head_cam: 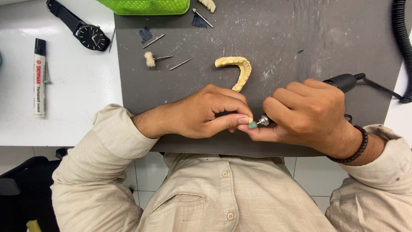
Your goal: The person sits at a dental laboratory bench and fits individual acrylic teeth onto a partial denture base, pressing and aligning them by hand. They then hold a single tooth against a rotary grinding tool to grind its surface, repositioning it repeatedly while grinding.
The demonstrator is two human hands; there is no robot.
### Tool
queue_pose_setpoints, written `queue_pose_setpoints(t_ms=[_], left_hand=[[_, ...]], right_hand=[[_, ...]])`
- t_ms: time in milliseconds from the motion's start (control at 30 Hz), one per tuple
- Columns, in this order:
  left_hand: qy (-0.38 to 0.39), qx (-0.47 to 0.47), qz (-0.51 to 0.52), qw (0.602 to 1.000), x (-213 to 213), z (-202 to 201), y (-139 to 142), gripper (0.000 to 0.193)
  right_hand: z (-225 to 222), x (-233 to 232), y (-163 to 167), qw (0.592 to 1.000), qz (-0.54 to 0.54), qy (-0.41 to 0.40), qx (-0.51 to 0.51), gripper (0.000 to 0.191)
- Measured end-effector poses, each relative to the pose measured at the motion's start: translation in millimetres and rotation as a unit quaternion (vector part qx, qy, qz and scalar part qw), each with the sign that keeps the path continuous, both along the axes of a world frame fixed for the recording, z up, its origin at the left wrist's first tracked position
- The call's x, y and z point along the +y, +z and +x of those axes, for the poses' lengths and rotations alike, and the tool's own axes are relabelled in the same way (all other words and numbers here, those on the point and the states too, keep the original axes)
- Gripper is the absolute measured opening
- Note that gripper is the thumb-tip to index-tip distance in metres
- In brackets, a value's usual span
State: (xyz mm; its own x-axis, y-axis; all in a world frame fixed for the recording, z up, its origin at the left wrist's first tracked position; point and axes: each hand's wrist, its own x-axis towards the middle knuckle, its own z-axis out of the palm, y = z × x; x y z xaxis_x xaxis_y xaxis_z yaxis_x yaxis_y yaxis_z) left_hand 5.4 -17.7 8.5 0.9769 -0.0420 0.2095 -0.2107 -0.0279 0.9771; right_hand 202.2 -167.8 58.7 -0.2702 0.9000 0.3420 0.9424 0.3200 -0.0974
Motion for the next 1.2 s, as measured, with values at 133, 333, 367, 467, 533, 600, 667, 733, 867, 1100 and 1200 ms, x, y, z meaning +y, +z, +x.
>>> queue_pose_setpoints(t_ms=[133, 333, 367, 467, 533, 600, 667, 733, 867, 1100, 1200], left_hand=[[-0.004, 0.007, -0.015, 1.000, -0.2, -0.5, 1.1, 0.018], [-0.003, 0.004, 0.010, 1.000, 0.5, 0.6, 1.7, 0.019], [-0.003, 0.003, 0.017, 1.000, 0.5, 1.1, 1.5, 0.019], [0.002, 0.003, 0.015, 1.000, 0.9, 1.4, 1.2, 0.020], [0.004, 0.003, 0.013, 1.000, 1.1, 1.2, 1.1, 0.020], [0.005, 0.004, 0.015, 1.000, 1.1, 0.9, 1.2, 0.020], [0.006, 0.006, 0.020, 1.000, 1.0, 0.8, 1.6, 0.020], [0.007, 0.008, 0.012, 1.000, 0.7, 0.9, 1.9, 0.020], [0.000, 0.009, 0.007, 1.000, 0.5, 1.2, 1.9, 0.019], [-0.022, 0.017, -0.046, 0.999, 1.3, 0.4, 0.8, 0.019], [-0.030, 0.027, -0.069, 0.997, 1.9, -0.2, 1.5, 0.019]], right_hand=[[0.7, 1.4, 1.1, 0.999, 0.008, -0.013, 0.030, 0.070], [-0.9, -0.1, 0.0, 1.000, -0.008, -0.010, 0.003, 0.067], [-0.8, 0.0, -0.4, 1.000, -0.009, -0.008, -0.001, 0.067], [0.4, -0.2, -0.1, 1.000, -0.018, -0.015, 0.003, 0.067], [-0.2, 0.0, -1.0, 1.000, -0.011, -0.012, -0.003, 0.065], [-0.2, -0.5, -1.5, 1.000, -0.007, -0.010, -0.008, 0.065], [-0.5, -0.3, -2.4, 1.000, -0.008, -0.008, -0.010, 0.065], [0.7, -1.0, -2.2, 1.000, -0.012, -0.011, -0.002, 0.065], [0.9, -1.3, -1.5, 1.000, -0.009, 0.006, -0.014, 0.065], [1.4, 3.2, 4.1, 0.997, 0.027, -0.017, 0.067, 0.072], [0.6, 3.8, 6.1, 0.996, 0.016, -0.018, 0.090, 0.074]])
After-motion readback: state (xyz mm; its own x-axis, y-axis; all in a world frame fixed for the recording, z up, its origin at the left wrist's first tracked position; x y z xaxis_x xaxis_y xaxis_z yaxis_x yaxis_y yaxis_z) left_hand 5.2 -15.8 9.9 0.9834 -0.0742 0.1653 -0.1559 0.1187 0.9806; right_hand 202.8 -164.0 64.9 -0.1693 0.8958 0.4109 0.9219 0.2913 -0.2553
